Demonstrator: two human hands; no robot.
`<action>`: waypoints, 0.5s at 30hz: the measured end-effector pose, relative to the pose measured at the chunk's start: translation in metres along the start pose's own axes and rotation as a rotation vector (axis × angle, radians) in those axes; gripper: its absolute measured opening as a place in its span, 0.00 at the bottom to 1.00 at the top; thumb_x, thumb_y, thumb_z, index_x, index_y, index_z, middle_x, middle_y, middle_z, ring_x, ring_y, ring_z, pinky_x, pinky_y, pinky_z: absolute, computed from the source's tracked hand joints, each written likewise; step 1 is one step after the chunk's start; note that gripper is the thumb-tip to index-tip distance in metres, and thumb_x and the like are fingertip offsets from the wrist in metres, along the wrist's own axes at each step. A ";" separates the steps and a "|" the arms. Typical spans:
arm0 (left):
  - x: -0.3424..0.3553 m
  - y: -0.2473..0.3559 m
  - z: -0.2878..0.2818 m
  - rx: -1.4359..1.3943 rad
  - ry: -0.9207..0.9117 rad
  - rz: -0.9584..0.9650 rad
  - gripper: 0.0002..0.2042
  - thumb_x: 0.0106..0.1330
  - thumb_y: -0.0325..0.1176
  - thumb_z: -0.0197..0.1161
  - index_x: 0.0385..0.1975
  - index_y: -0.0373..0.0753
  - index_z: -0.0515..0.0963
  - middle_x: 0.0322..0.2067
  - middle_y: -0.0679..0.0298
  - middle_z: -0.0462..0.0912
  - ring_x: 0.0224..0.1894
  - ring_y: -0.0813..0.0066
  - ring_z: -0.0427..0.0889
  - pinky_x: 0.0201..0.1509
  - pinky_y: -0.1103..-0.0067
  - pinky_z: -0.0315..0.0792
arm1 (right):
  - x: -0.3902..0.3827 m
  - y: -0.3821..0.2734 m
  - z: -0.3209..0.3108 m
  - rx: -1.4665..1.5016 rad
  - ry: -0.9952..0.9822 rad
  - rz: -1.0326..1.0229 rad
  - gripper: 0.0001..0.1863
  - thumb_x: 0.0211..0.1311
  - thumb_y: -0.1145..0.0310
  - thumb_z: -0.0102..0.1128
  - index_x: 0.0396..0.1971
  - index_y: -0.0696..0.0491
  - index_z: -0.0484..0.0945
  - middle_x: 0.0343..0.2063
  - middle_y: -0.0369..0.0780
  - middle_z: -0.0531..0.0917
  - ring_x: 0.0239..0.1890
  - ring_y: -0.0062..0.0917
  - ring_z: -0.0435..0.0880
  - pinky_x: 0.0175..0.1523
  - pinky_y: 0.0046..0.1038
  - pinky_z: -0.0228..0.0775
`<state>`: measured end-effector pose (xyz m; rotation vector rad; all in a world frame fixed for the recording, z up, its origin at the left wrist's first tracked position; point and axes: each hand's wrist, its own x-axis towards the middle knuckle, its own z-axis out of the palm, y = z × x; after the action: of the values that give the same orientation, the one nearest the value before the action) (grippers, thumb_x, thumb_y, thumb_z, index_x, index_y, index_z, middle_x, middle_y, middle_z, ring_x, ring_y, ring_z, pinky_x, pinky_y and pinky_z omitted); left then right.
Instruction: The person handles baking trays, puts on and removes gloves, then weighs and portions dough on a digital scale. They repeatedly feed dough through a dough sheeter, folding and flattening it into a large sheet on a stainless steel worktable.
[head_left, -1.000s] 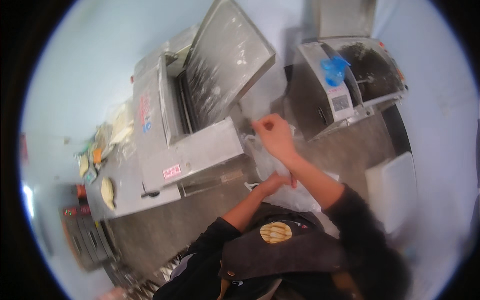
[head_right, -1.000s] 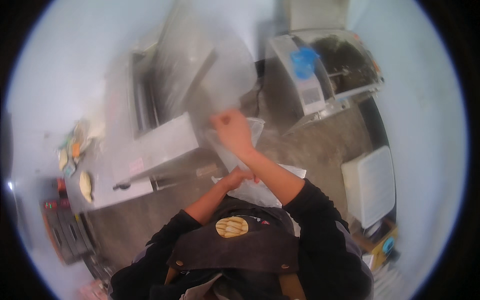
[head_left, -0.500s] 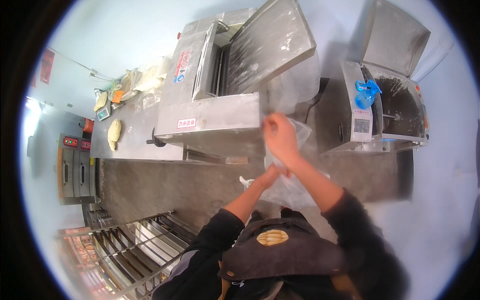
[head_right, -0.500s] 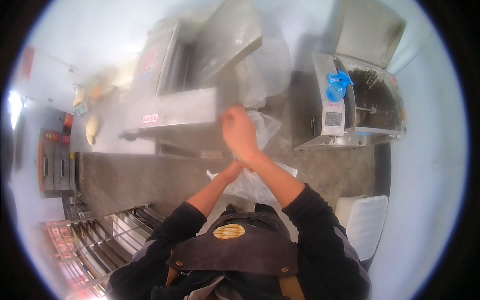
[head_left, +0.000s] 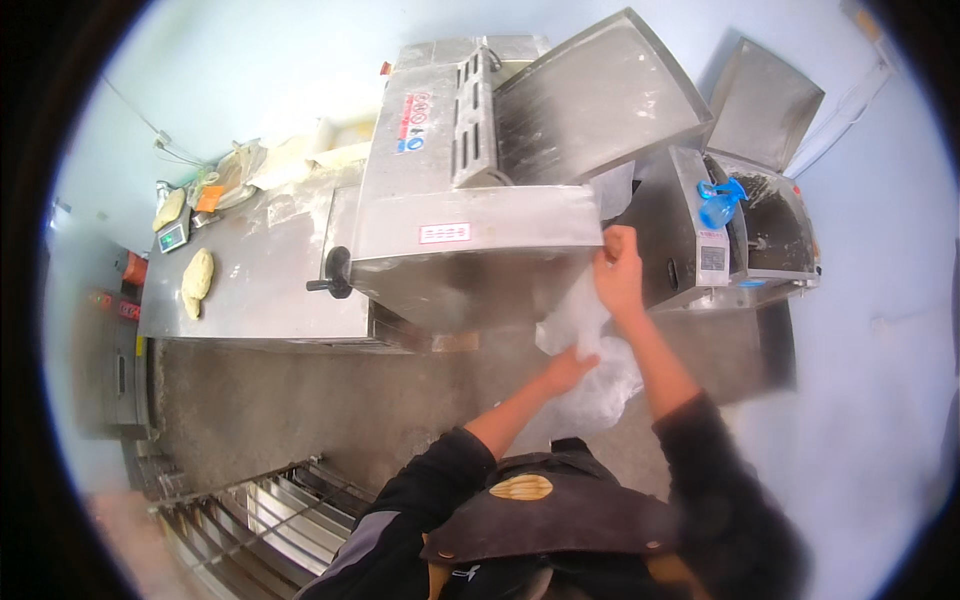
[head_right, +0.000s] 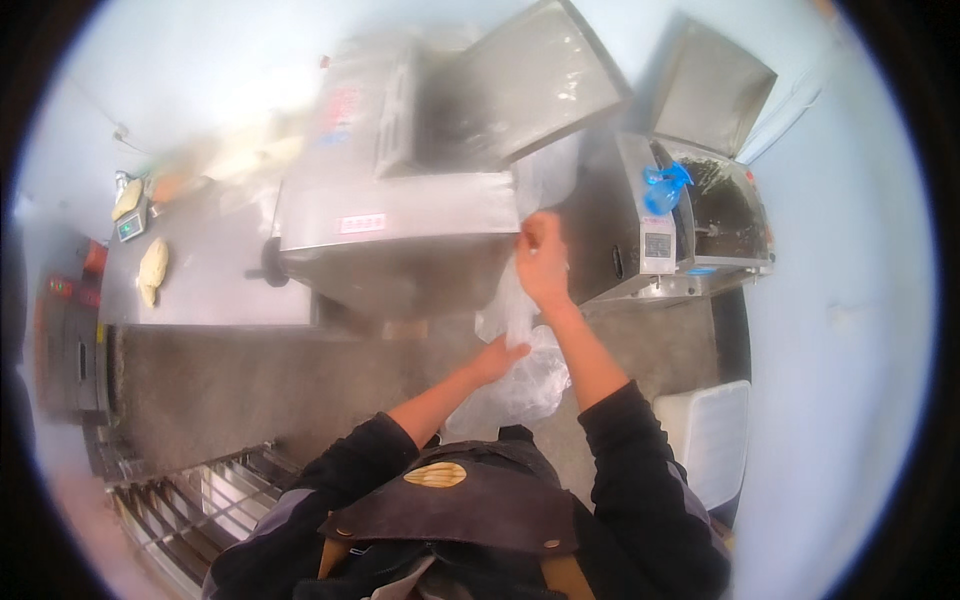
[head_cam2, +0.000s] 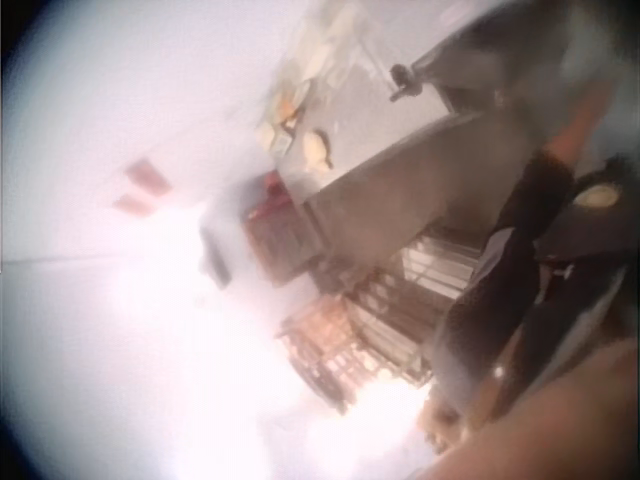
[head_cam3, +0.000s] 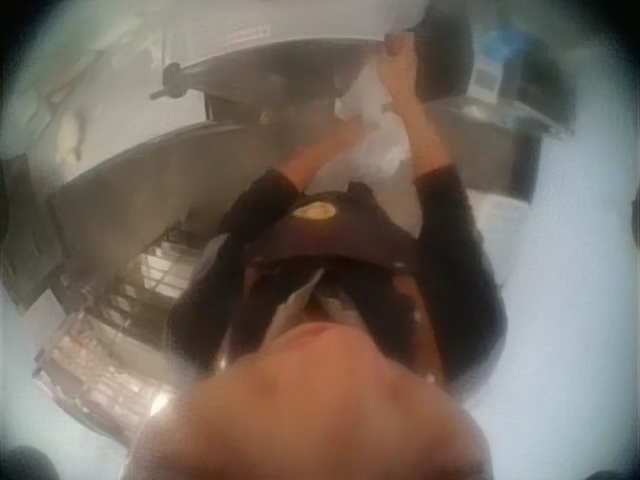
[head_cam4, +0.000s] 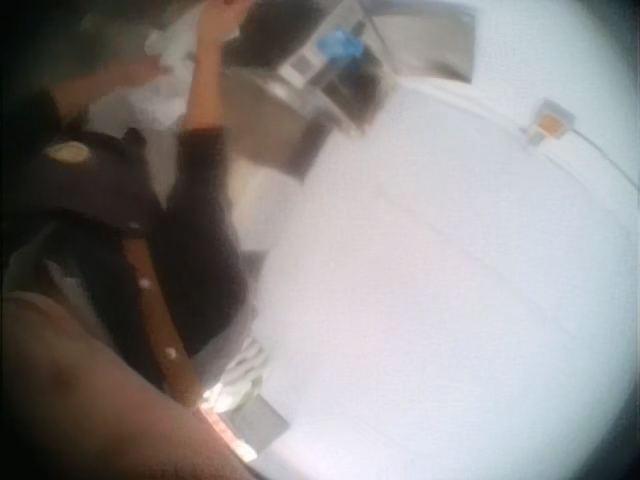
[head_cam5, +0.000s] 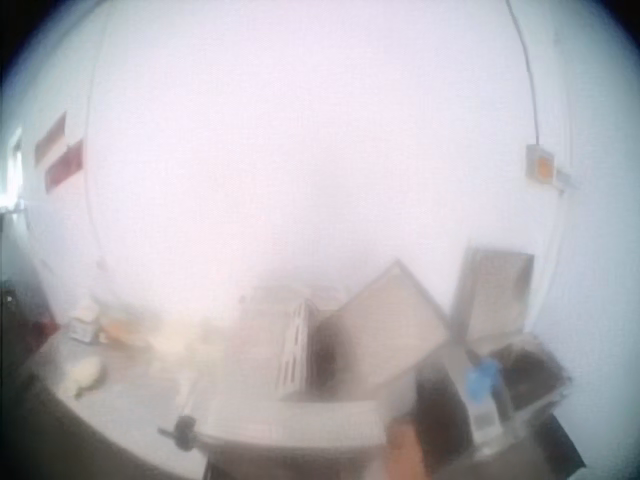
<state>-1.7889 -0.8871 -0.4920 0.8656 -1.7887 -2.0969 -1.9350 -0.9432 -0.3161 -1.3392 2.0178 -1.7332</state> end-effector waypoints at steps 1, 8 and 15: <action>-0.015 -0.008 -0.012 0.041 -0.094 0.033 0.25 0.71 0.45 0.65 0.60 0.33 0.77 0.54 0.53 0.84 0.57 0.59 0.80 0.66 0.65 0.70 | -0.003 0.002 0.000 -0.020 0.037 0.062 0.11 0.65 0.78 0.60 0.46 0.56 0.77 0.32 0.47 0.84 0.31 0.31 0.82 0.42 0.33 0.77; -0.213 -0.107 -0.206 0.855 -0.241 -0.116 0.33 0.67 0.53 0.65 0.66 0.38 0.76 0.63 0.41 0.77 0.69 0.42 0.72 0.73 0.56 0.66 | -0.052 0.067 0.006 -0.672 0.133 -0.298 0.09 0.69 0.76 0.58 0.45 0.56 0.83 0.38 0.48 0.85 0.44 0.45 0.84 0.50 0.41 0.76; -0.472 -0.182 -0.476 0.524 0.479 -0.741 0.29 0.66 0.54 0.62 0.60 0.39 0.81 0.60 0.49 0.83 0.63 0.49 0.80 0.68 0.62 0.74 | -0.116 0.104 0.007 -1.306 0.176 -0.243 0.23 0.70 0.76 0.58 0.64 0.62 0.74 0.60 0.51 0.80 0.64 0.44 0.78 0.71 0.39 0.67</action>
<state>-1.1045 -0.9754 -0.5702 2.2293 -1.9245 -1.4900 -1.9156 -0.8747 -0.4546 -1.7315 3.3720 -0.3701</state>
